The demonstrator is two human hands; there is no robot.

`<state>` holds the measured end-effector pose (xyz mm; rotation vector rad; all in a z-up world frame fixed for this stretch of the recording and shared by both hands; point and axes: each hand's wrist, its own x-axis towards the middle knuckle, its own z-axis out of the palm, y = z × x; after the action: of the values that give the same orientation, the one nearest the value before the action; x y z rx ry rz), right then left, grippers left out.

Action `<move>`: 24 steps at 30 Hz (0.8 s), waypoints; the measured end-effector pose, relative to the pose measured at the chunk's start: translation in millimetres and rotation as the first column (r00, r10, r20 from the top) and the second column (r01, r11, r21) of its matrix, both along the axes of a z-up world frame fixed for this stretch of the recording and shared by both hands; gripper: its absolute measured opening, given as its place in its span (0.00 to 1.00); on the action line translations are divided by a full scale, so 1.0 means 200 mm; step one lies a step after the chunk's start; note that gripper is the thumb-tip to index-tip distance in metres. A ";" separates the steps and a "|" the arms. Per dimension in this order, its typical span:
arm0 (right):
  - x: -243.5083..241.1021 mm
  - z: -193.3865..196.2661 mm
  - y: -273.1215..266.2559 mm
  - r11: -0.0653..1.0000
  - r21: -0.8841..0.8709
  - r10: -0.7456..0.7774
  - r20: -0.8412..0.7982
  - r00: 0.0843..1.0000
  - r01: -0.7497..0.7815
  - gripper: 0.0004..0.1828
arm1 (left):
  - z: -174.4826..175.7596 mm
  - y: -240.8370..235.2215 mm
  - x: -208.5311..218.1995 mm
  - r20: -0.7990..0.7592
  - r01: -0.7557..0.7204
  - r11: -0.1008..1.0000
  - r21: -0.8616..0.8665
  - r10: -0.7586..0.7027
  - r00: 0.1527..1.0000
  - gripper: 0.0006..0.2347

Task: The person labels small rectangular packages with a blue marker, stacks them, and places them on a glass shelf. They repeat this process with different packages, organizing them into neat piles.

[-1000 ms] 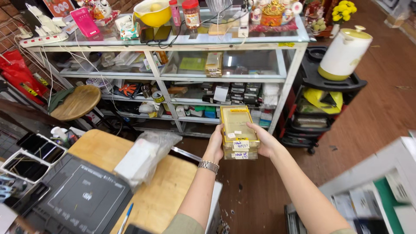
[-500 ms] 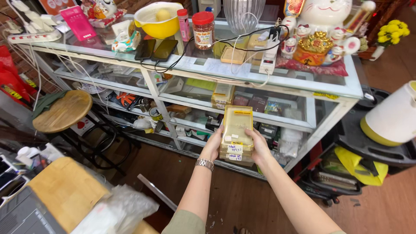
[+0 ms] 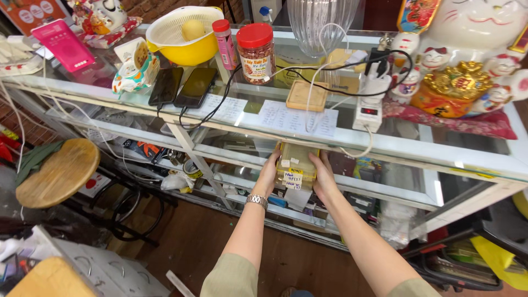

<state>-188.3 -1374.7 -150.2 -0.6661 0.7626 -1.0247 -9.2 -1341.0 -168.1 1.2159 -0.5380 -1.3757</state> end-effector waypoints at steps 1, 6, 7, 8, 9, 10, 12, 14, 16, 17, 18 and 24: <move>0.05 -0.04 -0.06 1.000 -0.003 -0.005 0.006 1.000 0.005 0.35 | -0.05 -0.06 0.05 -0.004 0.008 1.000 -0.017 -0.008 1.000 0.27; 0.22 -0.26 -0.36 0.999 0.026 -0.019 -0.058 0.998 0.020 0.35 | -0.26 -0.33 0.27 0.120 0.025 1.000 0.013 -0.026 0.992 0.27; 0.23 -0.30 -0.41 1.000 0.014 0.000 -0.043 0.999 0.001 0.35 | -0.29 -0.37 0.28 0.084 0.057 0.998 0.039 -0.060 0.995 0.28; 0.23 -0.34 -0.44 1.000 0.008 0.018 -0.031 0.999 -0.018 0.35 | -0.32 -0.38 0.29 0.044 0.091 0.993 0.069 -0.094 0.995 0.30; 0.22 -0.37 -0.45 0.999 0.011 0.045 -0.041 0.998 -0.044 0.36 | -0.33 -0.38 0.29 0.003 0.127 0.987 0.098 -0.127 0.992 0.31; 0.20 -0.38 -0.47 0.997 0.011 0.071 -0.053 0.996 -0.071 0.37 | -0.34 -0.39 0.30 -0.005 0.135 0.989 0.067 -0.135 0.991 0.30; 0.17 -0.39 -0.45 0.996 0.050 0.082 -0.136 0.987 -0.076 0.38 | -0.34 -0.37 0.31 -0.019 0.149 0.989 0.004 -0.149 0.989 0.29; 0.16 -0.37 -0.41 0.994 0.110 0.053 -0.276 0.960 -0.023 0.41 | -0.34 -0.31 0.29 0.080 0.100 0.995 0.012 -0.100 0.992 0.29; 0.17 -0.36 -0.35 0.983 0.147 0.141 -0.219 0.965 -0.110 0.43 | -0.35 -0.30 0.27 0.094 0.076 0.997 0.003 -0.076 0.993 0.30; 0.17 -0.36 -0.33 0.974 0.166 0.186 -0.190 0.964 -0.155 0.44 | -0.36 -0.31 0.24 0.058 0.077 0.997 0.000 -0.077 0.995 0.30; 0.18 -0.36 -0.34 0.977 0.158 0.170 -0.196 0.966 -0.140 0.44 | -0.36 -0.34 0.22 0.022 0.078 0.997 -0.005 -0.078 0.997 0.30; 0.17 -0.34 -0.33 0.997 0.079 0.001 -0.210 0.978 0.016 0.42 | -0.35 -0.34 0.20 -0.018 0.053 0.998 -0.014 -0.053 0.998 0.30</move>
<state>-154.3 -1440.6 -218.5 -0.7096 0.9861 -0.9344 31.2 -1409.8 -238.7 1.1841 -0.5695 -1.4244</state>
